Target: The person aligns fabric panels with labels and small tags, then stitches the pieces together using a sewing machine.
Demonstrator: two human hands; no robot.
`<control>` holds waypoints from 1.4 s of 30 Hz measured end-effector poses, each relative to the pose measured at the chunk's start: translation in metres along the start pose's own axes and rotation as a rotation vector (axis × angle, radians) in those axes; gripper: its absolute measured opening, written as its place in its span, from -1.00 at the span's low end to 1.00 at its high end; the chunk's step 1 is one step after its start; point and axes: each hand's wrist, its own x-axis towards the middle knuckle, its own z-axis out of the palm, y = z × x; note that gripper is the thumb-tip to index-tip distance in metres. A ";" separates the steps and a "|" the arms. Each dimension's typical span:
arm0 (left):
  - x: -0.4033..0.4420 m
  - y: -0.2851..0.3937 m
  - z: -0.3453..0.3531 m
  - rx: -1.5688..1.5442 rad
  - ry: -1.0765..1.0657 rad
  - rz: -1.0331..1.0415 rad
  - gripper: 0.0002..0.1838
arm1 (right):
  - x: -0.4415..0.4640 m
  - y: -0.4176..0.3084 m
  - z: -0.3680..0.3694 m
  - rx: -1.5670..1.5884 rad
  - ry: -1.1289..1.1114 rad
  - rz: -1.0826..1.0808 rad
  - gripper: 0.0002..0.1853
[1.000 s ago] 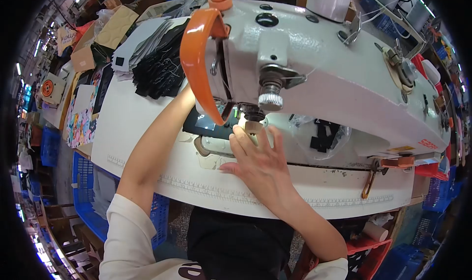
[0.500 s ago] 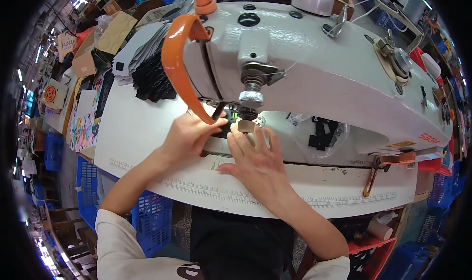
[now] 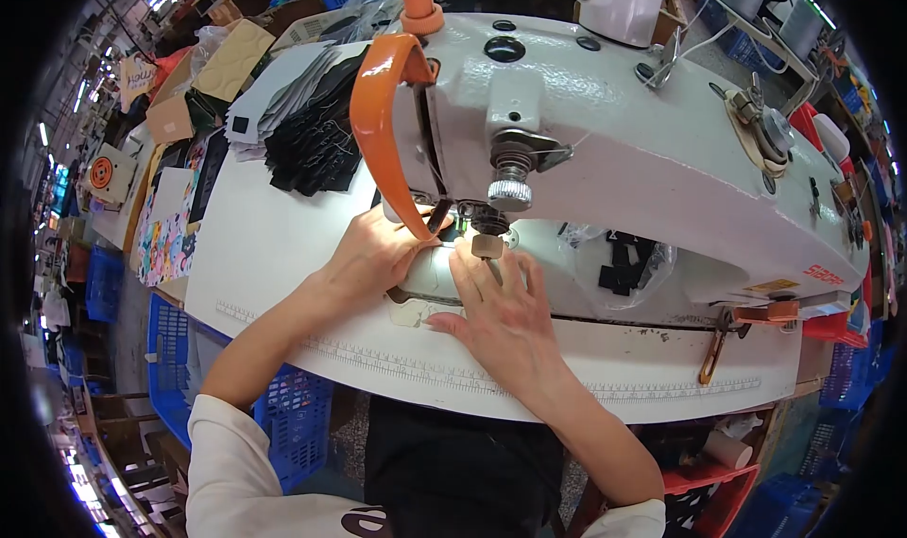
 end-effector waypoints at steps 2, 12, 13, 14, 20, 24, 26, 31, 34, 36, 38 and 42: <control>-0.002 0.001 0.001 0.005 -0.008 0.003 -0.55 | 0.000 -0.001 -0.001 0.008 -0.005 0.000 -0.26; 0.004 0.016 -0.018 0.069 -0.083 -0.054 -0.63 | 0.000 -0.005 -0.013 0.098 0.086 -0.063 -0.42; 0.002 0.013 -0.015 0.082 -0.073 -0.063 -0.63 | 0.000 -0.007 -0.015 0.106 0.095 -0.072 -0.43; 0.001 0.009 -0.012 0.078 -0.049 -0.057 -0.65 | 0.001 -0.010 -0.018 0.112 0.104 -0.081 -0.44; -0.020 0.016 -0.032 0.048 0.118 -0.087 -0.61 | -0.006 -0.032 -0.038 0.197 0.097 -0.123 -0.51; -0.051 0.038 -0.109 -0.400 0.105 -0.420 -0.71 | -0.017 -0.050 -0.044 0.414 0.047 -0.092 -0.58; -0.057 0.040 -0.159 -0.591 0.090 -0.663 -0.73 | -0.016 -0.061 -0.040 0.624 -0.021 -0.069 -0.61; -0.018 -0.016 -0.225 -0.427 0.508 -0.564 -0.84 | 0.010 -0.086 -0.018 0.703 -0.059 -0.086 -0.65; 0.023 -0.060 -0.249 -0.247 0.623 -0.461 -0.81 | 0.026 -0.098 -0.008 0.790 -0.058 -0.082 -0.62; 0.049 -0.081 -0.249 -0.022 0.624 -0.267 -0.80 | 0.043 -0.101 0.000 0.853 -0.009 0.034 -0.59; 0.057 -0.120 -0.217 -0.016 0.530 -0.229 -0.79 | 0.069 -0.098 0.013 1.098 0.035 0.312 -0.51; 0.038 -0.171 -0.133 0.121 0.327 -0.203 -0.76 | 0.136 -0.079 0.048 1.440 0.140 0.703 -0.44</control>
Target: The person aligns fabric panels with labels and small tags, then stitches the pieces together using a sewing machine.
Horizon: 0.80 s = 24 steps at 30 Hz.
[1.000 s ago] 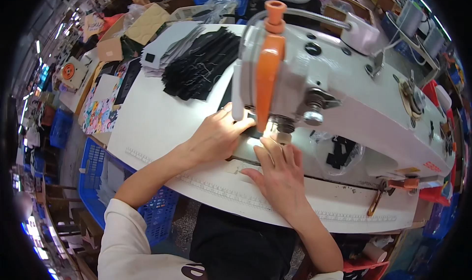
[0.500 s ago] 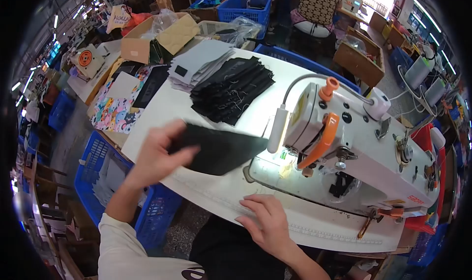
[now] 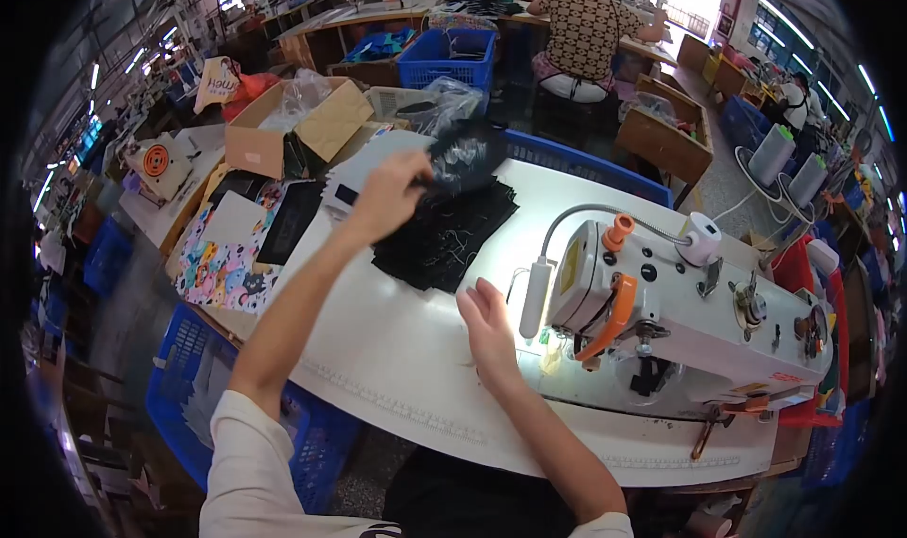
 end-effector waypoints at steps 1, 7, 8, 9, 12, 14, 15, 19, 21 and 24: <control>-0.012 -0.001 0.010 0.012 -0.044 -0.084 -0.77 | 0.013 -0.003 0.004 0.000 -0.002 -0.007 -0.44; -0.056 0.007 0.033 -0.200 -0.185 -0.445 -0.72 | 0.060 -0.017 0.017 0.239 -0.112 0.240 -0.44; -0.060 0.011 0.031 -0.277 -0.142 -0.475 -0.67 | 0.064 -0.018 0.018 0.240 -0.178 0.266 -0.45; -0.063 0.022 0.021 -0.275 -0.139 -0.481 -0.67 | 0.064 -0.018 0.021 0.237 -0.182 0.270 -0.45; -0.075 0.060 -0.005 -0.232 -0.171 -0.454 -0.45 | 0.062 -0.015 0.028 0.044 -0.112 0.333 -0.45; -0.089 0.076 -0.019 -0.293 -0.189 -0.441 -0.35 | 0.047 0.004 0.039 0.148 -0.078 0.190 -0.45; -0.094 0.081 -0.029 -0.320 -0.190 -0.444 -0.30 | 0.038 0.016 0.047 0.248 -0.047 0.052 -0.45; -0.117 0.103 -0.079 -0.668 -0.075 -0.633 -0.30 | -0.011 -0.013 0.076 0.019 -0.116 -0.280 -0.42; -0.134 0.122 -0.106 -0.803 0.094 -0.727 -0.35 | -0.041 -0.041 0.090 -0.136 -0.171 -0.379 -0.41; -0.183 0.125 -0.131 -1.177 0.358 -1.007 -0.45 | -0.072 -0.072 0.111 -0.056 -0.590 0.008 -0.28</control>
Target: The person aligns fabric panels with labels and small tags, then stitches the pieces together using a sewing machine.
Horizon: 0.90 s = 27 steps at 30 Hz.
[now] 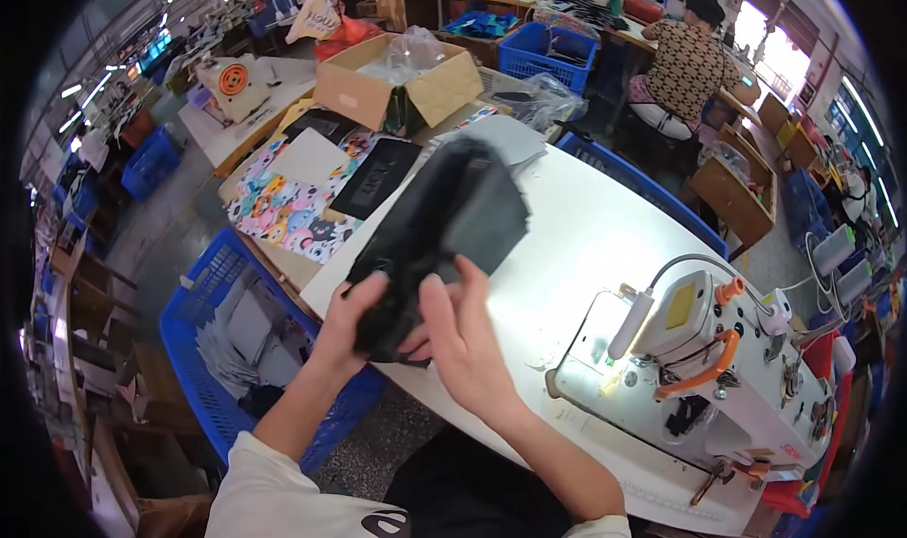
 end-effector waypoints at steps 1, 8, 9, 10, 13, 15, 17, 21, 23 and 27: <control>-0.008 -0.006 -0.015 -0.253 0.084 -0.196 -0.50 | 0.005 0.007 0.010 -0.001 -0.005 0.000 -0.28; -0.011 -0.033 -0.082 -0.339 0.167 -0.296 -0.55 | 0.040 0.089 0.044 -0.089 -0.049 0.225 -0.15; -0.009 -0.033 -0.083 -0.307 0.134 -0.317 -0.55 | 0.041 0.093 0.043 -0.085 -0.057 0.218 -0.13; -0.005 -0.032 -0.082 -0.304 0.119 -0.320 -0.55 | 0.045 0.094 0.041 -0.080 -0.063 0.204 -0.12; 0.001 -0.032 -0.084 0.128 0.234 -0.083 -0.52 | 0.053 0.100 0.044 -0.084 -0.055 0.170 -0.10; 0.006 -0.033 -0.099 0.205 0.230 -0.101 -0.52 | 0.058 0.104 0.047 -0.125 -0.052 0.142 -0.10; 0.010 -0.032 -0.117 0.352 0.236 -0.129 -0.50 | 0.060 0.105 0.049 -0.148 -0.062 0.144 -0.09; 0.011 -0.022 -0.130 0.857 0.156 0.120 -0.51 | 0.059 0.104 0.050 -0.224 -0.086 0.137 -0.11; 0.009 -0.013 -0.126 0.945 0.187 0.143 -0.53 | 0.061 0.102 0.049 -0.280 -0.087 0.098 -0.19; 0.000 0.009 -0.117 1.155 0.303 0.254 -0.56 | 0.097 0.092 0.002 -0.974 0.030 -0.464 -0.43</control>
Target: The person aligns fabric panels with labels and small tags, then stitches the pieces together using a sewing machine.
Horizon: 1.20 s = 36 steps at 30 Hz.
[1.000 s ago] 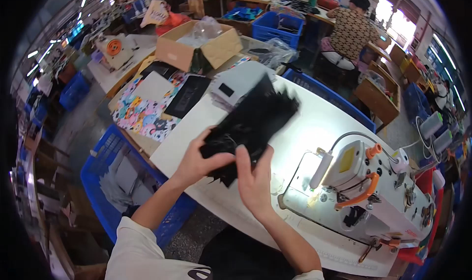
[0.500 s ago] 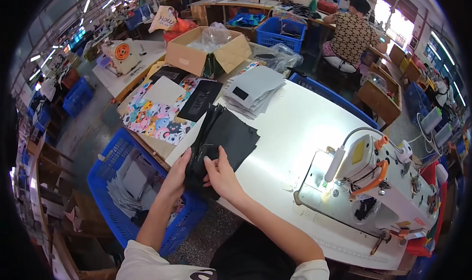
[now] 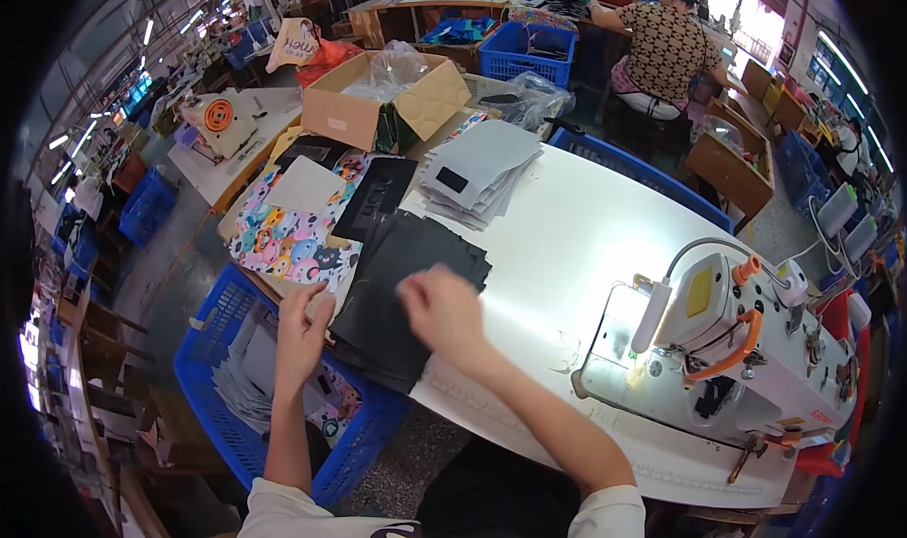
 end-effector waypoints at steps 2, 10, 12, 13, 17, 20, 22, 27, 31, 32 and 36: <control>-0.006 0.009 -0.003 0.055 0.135 0.053 -0.57 | 0.031 0.015 -0.020 -0.176 0.309 -0.015 -0.67; -0.017 0.047 0.006 -0.062 0.015 0.141 -0.57 | 0.113 0.094 -0.015 -0.757 0.428 -0.191 -0.79; -0.016 0.055 0.005 0.028 0.049 0.186 -0.55 | 0.113 0.101 -0.011 -0.589 0.378 -0.172 -0.85; -0.016 0.058 0.005 0.114 0.088 0.229 -0.54 | 0.114 0.102 -0.012 -0.588 0.374 -0.169 -0.85; -0.017 0.076 0.013 0.315 0.025 0.474 -0.49 | 0.117 0.104 -0.023 -0.338 0.302 0.037 -0.79; -0.011 0.083 0.017 0.346 -0.085 0.606 -0.49 | 0.121 0.107 -0.023 -0.271 0.480 0.039 -0.86; -0.006 0.086 0.019 0.295 -0.220 0.653 -0.50 | 0.117 0.098 -0.028 -0.359 0.491 -0.060 -0.87; 0.058 0.099 0.019 0.322 -0.315 0.802 -0.53 | 0.109 0.112 -0.016 -0.495 0.469 -0.241 -0.88; 0.133 0.092 0.044 0.258 -0.325 0.756 -0.59 | 0.112 0.114 -0.019 -0.241 0.526 -0.111 -0.86; 0.150 0.088 0.053 0.268 -0.321 0.738 -0.61 | 0.111 0.114 -0.022 -0.124 0.556 -0.047 -0.85; 0.198 0.080 0.100 0.284 -0.282 0.768 -0.63 | 0.120 0.119 -0.038 0.390 0.526 0.431 -0.77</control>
